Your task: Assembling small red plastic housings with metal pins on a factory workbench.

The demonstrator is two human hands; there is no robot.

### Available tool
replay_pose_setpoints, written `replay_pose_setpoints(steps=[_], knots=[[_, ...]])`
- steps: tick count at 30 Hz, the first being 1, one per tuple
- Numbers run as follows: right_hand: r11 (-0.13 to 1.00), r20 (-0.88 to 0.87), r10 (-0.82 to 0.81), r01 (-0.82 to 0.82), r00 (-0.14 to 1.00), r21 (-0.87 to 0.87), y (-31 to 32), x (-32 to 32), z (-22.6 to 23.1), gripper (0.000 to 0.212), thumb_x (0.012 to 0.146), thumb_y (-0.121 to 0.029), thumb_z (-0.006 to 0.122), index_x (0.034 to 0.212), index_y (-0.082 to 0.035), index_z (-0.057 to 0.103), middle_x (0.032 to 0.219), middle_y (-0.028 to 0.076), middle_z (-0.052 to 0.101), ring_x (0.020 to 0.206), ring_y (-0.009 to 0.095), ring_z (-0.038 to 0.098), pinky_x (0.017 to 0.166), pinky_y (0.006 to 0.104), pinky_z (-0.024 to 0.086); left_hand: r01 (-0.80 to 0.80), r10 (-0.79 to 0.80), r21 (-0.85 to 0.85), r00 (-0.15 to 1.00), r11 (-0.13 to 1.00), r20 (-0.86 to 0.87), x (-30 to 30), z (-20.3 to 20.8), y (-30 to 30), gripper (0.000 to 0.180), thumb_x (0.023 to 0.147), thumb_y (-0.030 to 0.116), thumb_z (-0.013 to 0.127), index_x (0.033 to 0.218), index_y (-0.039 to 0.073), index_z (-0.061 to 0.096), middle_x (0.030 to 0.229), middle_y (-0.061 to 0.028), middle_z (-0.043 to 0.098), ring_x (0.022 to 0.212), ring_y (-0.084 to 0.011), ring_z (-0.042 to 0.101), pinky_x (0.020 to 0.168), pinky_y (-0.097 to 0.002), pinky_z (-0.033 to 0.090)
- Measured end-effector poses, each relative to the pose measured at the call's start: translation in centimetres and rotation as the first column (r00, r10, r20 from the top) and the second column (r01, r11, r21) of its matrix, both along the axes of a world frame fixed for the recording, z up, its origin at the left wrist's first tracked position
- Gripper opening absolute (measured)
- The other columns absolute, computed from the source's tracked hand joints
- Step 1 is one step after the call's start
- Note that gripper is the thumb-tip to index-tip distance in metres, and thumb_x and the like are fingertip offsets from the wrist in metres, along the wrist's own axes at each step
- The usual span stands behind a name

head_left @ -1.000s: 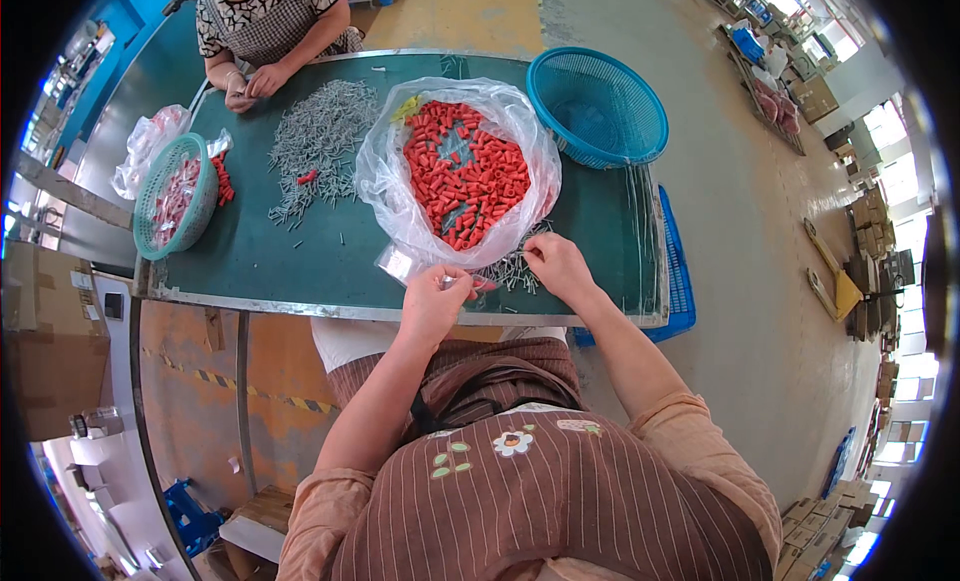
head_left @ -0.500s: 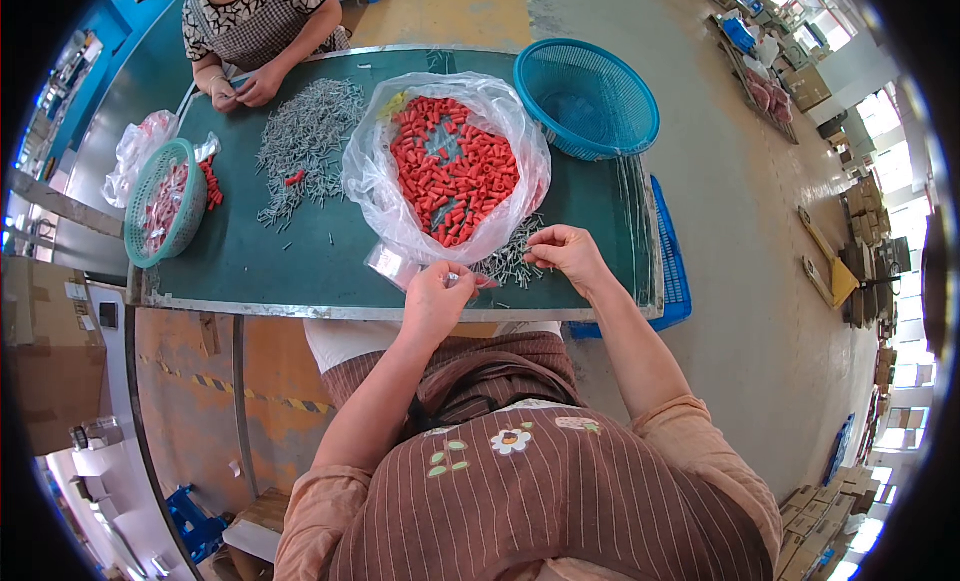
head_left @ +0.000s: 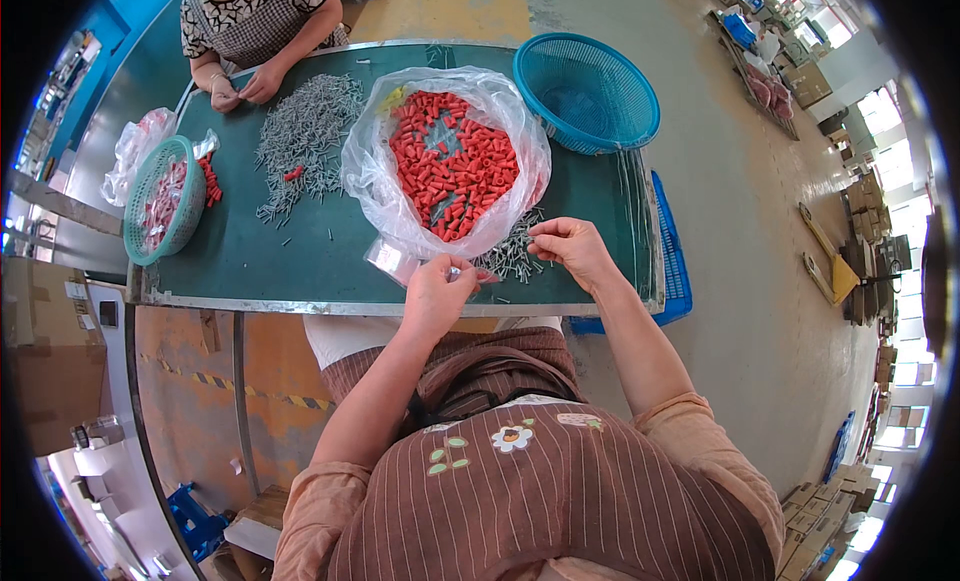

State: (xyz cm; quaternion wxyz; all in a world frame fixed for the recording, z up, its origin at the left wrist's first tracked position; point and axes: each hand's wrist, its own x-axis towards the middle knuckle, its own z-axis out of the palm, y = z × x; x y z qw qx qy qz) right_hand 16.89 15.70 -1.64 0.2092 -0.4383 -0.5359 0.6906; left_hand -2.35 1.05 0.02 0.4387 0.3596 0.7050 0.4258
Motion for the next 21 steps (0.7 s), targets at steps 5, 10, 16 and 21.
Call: replay_pose_setpoints(steps=[5, 10, 16, 21], knots=[[1.0, 0.018, -0.005, 0.004, 1.0, 0.019, 0.1, -0.2, 0.3, 0.015, 0.085, -0.005, 0.063, 0.098, 0.002, 0.066, 0.089, 0.008, 0.068, 0.08, 0.014, 0.067, 0.07, 0.0244, 0.052, 0.005, -0.006, 0.023, 1.0, 1.0, 0.007, 0.0, -0.4, 0.0, 0.019, 0.083, 0.017, 0.062, 0.086, -0.001, 0.064, 0.073, -0.0087, 0.069, 0.064, -0.0119, 0.062, 0.061, -0.0271, 0.048], [0.998, 0.033, -0.008, 0.006, 0.999, 0.056, -0.1, -0.3, 0.6, 0.014, 0.086, -0.006, 0.062, 0.098, 0.002, 0.064, 0.089, 0.008, 0.067, 0.079, 0.014, 0.066, 0.07, 0.0243, 0.051, 0.005, -0.004, 0.026, 1.0, 1.0, -0.019, -0.1, -0.1, 0.0, 0.019, 0.084, 0.018, 0.061, 0.086, -0.001, 0.064, 0.072, -0.0085, 0.069, 0.064, -0.0122, 0.062, 0.062, -0.0272, 0.048], [0.997, 0.061, 0.013, -0.017, 0.998, 0.075, -0.2, -0.5, 1.1, 0.013, 0.088, -0.005, 0.061, 0.1, 0.0, 0.063, 0.089, 0.007, 0.067, 0.079, 0.013, 0.065, 0.069, 0.0236, 0.051, -0.01, 0.011, 0.039, 1.0, 0.999, -0.024, -0.2, -0.9, 0.1, 0.02, 0.083, 0.019, 0.062, 0.086, 0.0, 0.064, 0.07, -0.0087, 0.068, 0.061, -0.0125, 0.061, 0.06, -0.0278, 0.047], [0.991, -0.016, 0.074, -0.072, 0.997, 0.111, -1.8, -1.1, 4.2, 0.012, 0.088, -0.004, 0.062, 0.097, 0.002, 0.064, 0.087, 0.006, 0.067, 0.078, 0.012, 0.065, 0.07, 0.0232, 0.052, -0.007, 0.009, 0.026, 0.999, 1.0, -0.053, 0.2, -0.8, 0.6, 0.021, 0.081, 0.02, 0.063, 0.084, -0.001, 0.064, 0.067, -0.0111, 0.065, 0.059, -0.0138, 0.061, 0.057, -0.0289, 0.047]])
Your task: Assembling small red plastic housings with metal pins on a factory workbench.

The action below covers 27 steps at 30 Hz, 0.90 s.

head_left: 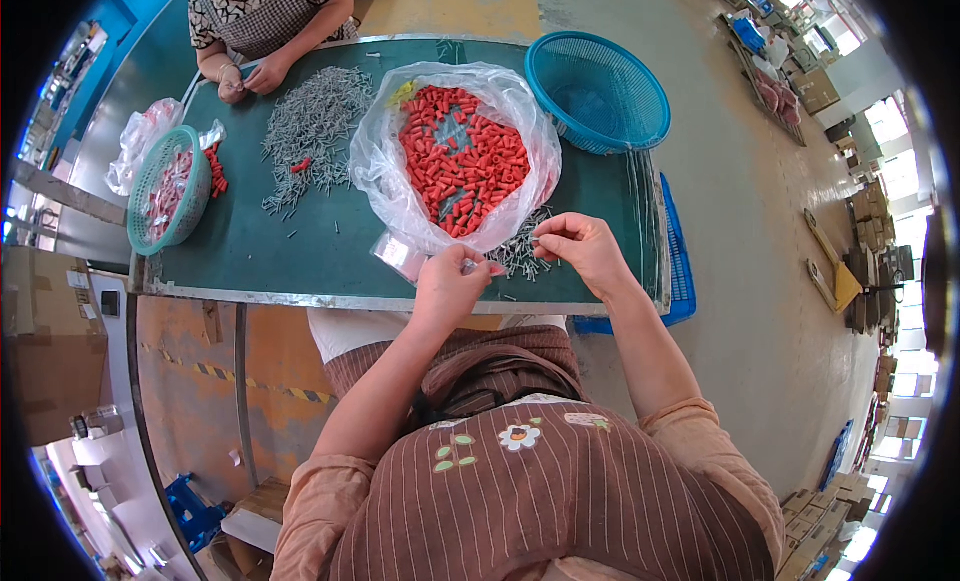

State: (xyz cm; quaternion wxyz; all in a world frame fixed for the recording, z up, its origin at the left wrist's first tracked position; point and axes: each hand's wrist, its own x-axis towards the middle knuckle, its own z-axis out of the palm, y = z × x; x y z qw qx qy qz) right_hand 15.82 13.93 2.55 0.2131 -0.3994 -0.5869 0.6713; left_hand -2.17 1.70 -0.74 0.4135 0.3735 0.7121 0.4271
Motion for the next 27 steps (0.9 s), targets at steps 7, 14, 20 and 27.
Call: replay_pose_setpoints(steps=[7, 14, 20, 27], knots=[[0.67, 0.271, 0.139, -0.291, 0.953, 0.682, -3.1, -1.4, 3.5, 0.008, 0.081, -0.004, 0.063, 0.087, -0.001, 0.067, 0.083, 0.011, 0.066, 0.075, 0.023, 0.065, 0.067, 0.0313, 0.05, 0.028, -0.026, 0.019, 0.996, 0.999, -0.088, 1.3, 2.1, 0.7, 0.02, 0.078, 0.019, 0.067, 0.084, 0.0, 0.065, 0.068, -0.0154, 0.064, 0.06, -0.0235, 0.062, 0.06, -0.0348, 0.048], [0.274, 0.503, 0.085, -0.506, 0.86, 0.818, -3.9, -1.7, 4.0, 0.006, 0.074, -0.006, 0.059, 0.079, -0.005, 0.062, 0.078, 0.012, 0.06, 0.077, 0.029, 0.061, 0.069, 0.0381, 0.049, 0.037, -0.037, -0.001, 0.997, 0.999, -0.065, 1.7, 2.8, 1.0, 0.02, 0.077, 0.019, 0.068, 0.083, 0.0, 0.066, 0.069, -0.0153, 0.065, 0.062, -0.0248, 0.063, 0.06, -0.0345, 0.048], [0.309, 0.473, 0.119, -0.486, 0.873, 0.818, -3.7, -1.8, 5.0, 0.008, 0.075, -0.002, 0.06, 0.082, -0.002, 0.063, 0.079, 0.011, 0.061, 0.078, 0.029, 0.061, 0.068, 0.0382, 0.049, 0.038, -0.038, -0.02, 0.998, 0.999, -0.049, 1.6, 3.0, 1.2, 0.02, 0.077, 0.019, 0.068, 0.083, 0.001, 0.066, 0.067, -0.0129, 0.065, 0.06, -0.02, 0.063, 0.059, -0.0328, 0.048], [0.286, 0.439, 0.119, -0.454, 0.891, 0.844, -3.4, -1.4, 3.9, 0.01, 0.076, -0.005, 0.057, 0.082, -0.006, 0.065, 0.086, 0.01, 0.06, 0.087, 0.027, 0.059, 0.072, 0.0379, 0.049, 0.053, -0.053, -0.005, 0.997, 0.999, -0.054, 1.1, 2.6, 1.5, 0.02, 0.079, 0.021, 0.066, 0.084, 0.001, 0.066, 0.066, -0.0106, 0.066, 0.058, -0.0163, 0.062, 0.057, -0.0303, 0.048]])
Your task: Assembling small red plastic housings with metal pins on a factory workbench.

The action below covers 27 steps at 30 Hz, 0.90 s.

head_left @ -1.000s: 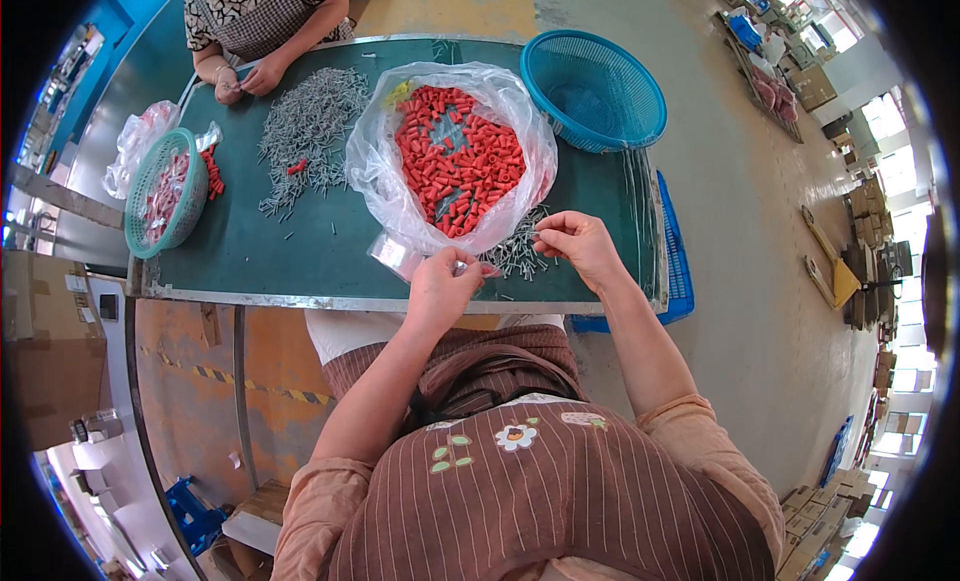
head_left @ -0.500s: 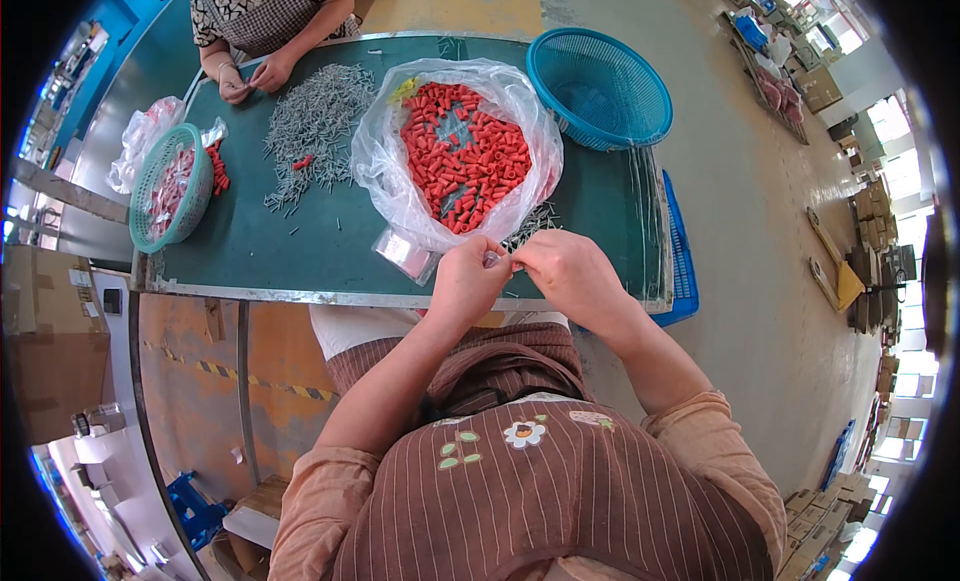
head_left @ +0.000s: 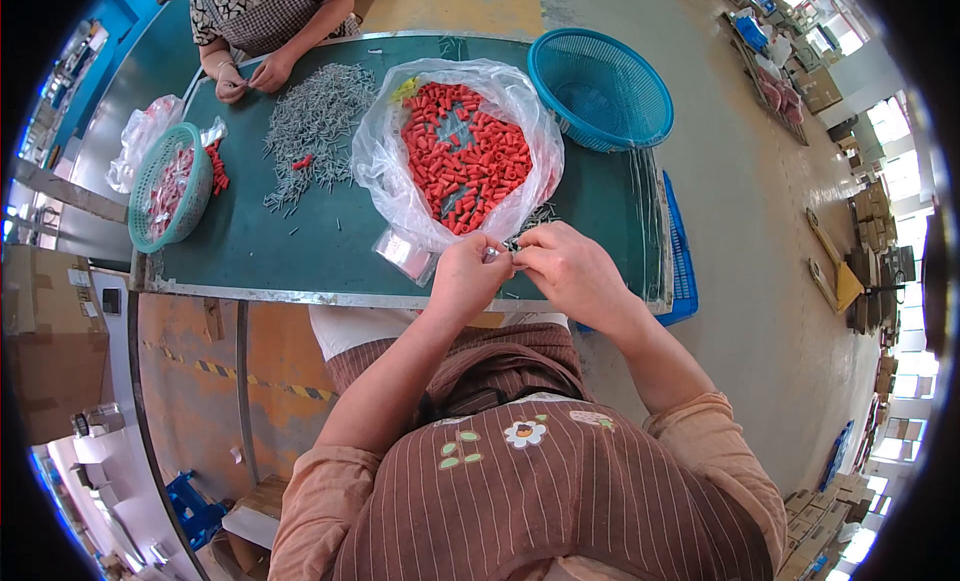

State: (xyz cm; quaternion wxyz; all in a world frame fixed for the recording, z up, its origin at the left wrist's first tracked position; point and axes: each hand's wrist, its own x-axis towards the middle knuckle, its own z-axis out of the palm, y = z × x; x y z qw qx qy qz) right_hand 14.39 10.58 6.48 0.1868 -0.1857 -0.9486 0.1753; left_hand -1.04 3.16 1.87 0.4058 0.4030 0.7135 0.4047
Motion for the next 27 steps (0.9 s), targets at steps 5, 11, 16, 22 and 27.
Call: replay_pose_setpoints(steps=[5, 11, 16, 22, 27], knots=[[0.997, 0.092, -0.032, 0.038, 0.995, -0.063, 0.1, 0.4, -1.3, 0.007, 0.076, -0.008, 0.061, 0.081, -0.005, 0.065, 0.088, 0.01, 0.059, 0.087, 0.028, 0.058, 0.073, 0.0373, 0.048, 0.069, -0.033, -0.081, 0.924, 0.994, 0.38, -0.6, -0.5, 0.2, 0.025, 0.083, 0.025, 0.065, 0.088, 0.001, 0.065, 0.071, -0.0038, 0.068, 0.062, -0.0097, 0.059, 0.056, -0.0271, 0.047], [0.754, 0.001, -0.162, 0.124, 0.987, -0.645, 0.7, 1.0, -1.6, 0.009, 0.076, -0.007, 0.065, 0.083, -0.002, 0.063, 0.083, 0.01, 0.059, 0.081, 0.023, 0.061, 0.072, 0.0315, 0.047, 0.179, -0.211, 0.136, 0.939, 0.974, 0.273, -0.3, -0.6, -1.0, 0.019, 0.084, 0.022, 0.066, 0.088, 0.004, 0.066, 0.076, -0.0003, 0.066, 0.062, -0.0029, 0.054, 0.046, -0.0175, 0.039], [0.58, -0.035, -0.171, 0.072, 0.985, -0.811, 1.1, 1.6, -1.7, 0.012, 0.076, -0.005, 0.067, 0.086, -0.001, 0.062, 0.082, 0.005, 0.058, 0.077, 0.014, 0.058, 0.071, 0.028, 0.046, 0.164, -0.169, 0.042, 0.959, 0.986, 0.228, -0.1, 1.1, -1.2, 0.019, 0.083, 0.021, 0.069, 0.086, 0.003, 0.066, 0.073, -0.0022, 0.066, 0.064, -0.005, 0.056, 0.052, -0.0226, 0.043], [0.59, -0.022, -0.16, 0.078, 0.987, -0.803, 0.9, 2.1, -0.3, 0.013, 0.078, -0.001, 0.067, 0.089, -0.002, 0.061, 0.089, 0.001, 0.055, 0.076, 0.006, 0.053, 0.066, 0.0228, 0.044, 0.159, -0.17, 0.17, 0.984, 0.973, 0.055, 0.4, 1.1, -1.6, 0.015, 0.08, 0.015, 0.072, 0.083, 0.002, 0.065, 0.071, 0.0007, 0.064, 0.061, -0.0037, 0.053, 0.05, -0.0228, 0.043], [0.791, -0.036, -0.08, 0.042, 0.996, -0.61, 0.5, 1.8, -0.4, 0.013, 0.076, 0.0, 0.067, 0.088, -0.003, 0.061, 0.09, 0.001, 0.056, 0.075, 0.008, 0.053, 0.066, 0.0236, 0.044, 0.172, -0.145, 0.289, 0.983, 0.942, -0.112, 1.0, 1.7, -2.0, 0.014, 0.08, 0.011, 0.07, 0.084, 0.0, 0.064, 0.074, -0.0041, 0.064, 0.061, -0.0088, 0.055, 0.059, -0.0262, 0.046]])
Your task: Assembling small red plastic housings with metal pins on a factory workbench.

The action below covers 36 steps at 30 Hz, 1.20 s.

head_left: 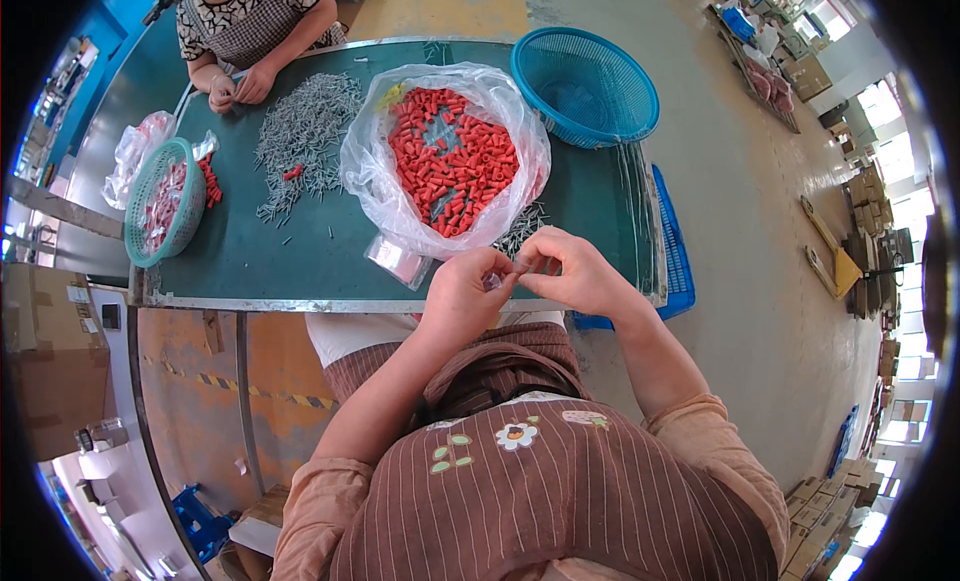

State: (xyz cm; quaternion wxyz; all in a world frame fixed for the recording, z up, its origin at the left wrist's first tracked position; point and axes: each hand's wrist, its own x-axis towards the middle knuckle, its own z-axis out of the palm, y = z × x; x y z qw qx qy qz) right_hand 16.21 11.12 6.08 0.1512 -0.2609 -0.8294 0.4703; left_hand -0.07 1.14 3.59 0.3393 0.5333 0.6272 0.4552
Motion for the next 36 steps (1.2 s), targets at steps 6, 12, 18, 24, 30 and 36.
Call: replay_pose_setpoints(steps=[6, 12, 18, 24, 30, 36], knots=[[0.959, -0.038, -0.037, 0.025, 0.999, -0.281, 0.2, 0.1, -0.3, 0.012, 0.077, 0.0, 0.067, 0.086, -0.003, 0.06, 0.087, 0.0, 0.057, 0.074, 0.006, 0.052, 0.066, 0.0228, 0.045, 0.006, -0.007, -0.017, 1.0, 1.0, -0.01, -0.3, 0.2, -0.2, 0.014, 0.08, 0.012, 0.071, 0.083, 0.0, 0.064, 0.074, -0.0053, 0.063, 0.063, -0.0106, 0.055, 0.06, -0.0258, 0.046], [0.902, -0.104, -0.221, 0.163, 0.97, -0.399, -0.1, 0.2, -0.9, 0.011, 0.082, 0.003, 0.064, 0.089, -0.004, 0.059, 0.084, -0.002, 0.058, 0.075, 0.003, 0.053, 0.067, 0.0181, 0.045, -0.026, 0.037, -0.091, 0.991, 0.995, 0.127, -0.3, 0.1, -0.2, 0.017, 0.082, 0.015, 0.072, 0.08, 0.001, 0.064, 0.073, 0.0009, 0.062, 0.064, -0.0056, 0.051, 0.06, -0.0233, 0.044], [0.9, -0.164, -0.255, 0.172, 0.953, -0.4, -0.5, 0.0, -0.6, 0.015, 0.082, 0.0, 0.064, 0.096, -0.001, 0.059, 0.088, 0.0, 0.06, 0.083, 0.006, 0.057, 0.075, 0.0217, 0.047, -0.044, 0.076, -0.086, 0.902, 0.995, 0.425, 0.1, -0.8, -0.3, 0.013, 0.084, 0.013, 0.07, 0.09, 0.002, 0.065, 0.074, -0.0002, 0.062, 0.068, -0.004, 0.052, 0.059, -0.0223, 0.043], [0.905, -0.18, -0.259, 0.173, 0.949, -0.389, -0.6, -0.1, -0.1, 0.018, 0.082, 0.005, 0.063, 0.097, -0.004, 0.057, 0.086, -0.002, 0.058, 0.077, 0.003, 0.054, 0.07, 0.018, 0.045, -0.046, 0.131, -0.165, 0.821, 0.985, 0.555, 0.2, 0.7, -0.4, 0.008, 0.087, 0.007, 0.066, 0.091, 0.001, 0.065, 0.074, 0.003, 0.06, 0.069, -0.002, 0.051, 0.06, -0.0188, 0.041], [0.903, -0.167, -0.257, 0.176, 0.952, -0.391, 0.1, -0.2, -0.1, 0.018, 0.081, 0.0, 0.064, 0.098, -0.001, 0.059, 0.089, 0.0, 0.061, 0.084, 0.006, 0.057, 0.076, 0.0219, 0.047, -0.036, 0.125, -0.186, 0.861, 0.982, 0.493, -0.5, 1.0, 0.2, 0.006, 0.087, 0.007, 0.066, 0.091, 0.002, 0.066, 0.078, 0.0017, 0.063, 0.073, -0.0004, 0.053, 0.061, -0.0174, 0.041], [0.894, -0.24, -0.296, 0.179, 0.925, -0.411, -0.4, -0.1, -0.2, 0.02, 0.082, 0.005, 0.063, 0.099, -0.003, 0.057, 0.088, -0.002, 0.059, 0.08, 0.005, 0.055, 0.071, 0.0195, 0.046, -0.147, 0.217, -0.222, 0.916, 0.964, 0.337, -0.2, 1.1, 0.1, 0.014, 0.086, 0.014, 0.067, 0.088, 0.0, 0.068, 0.078, 0.0011, 0.064, 0.072, -0.0048, 0.054, 0.065, -0.0222, 0.045]])
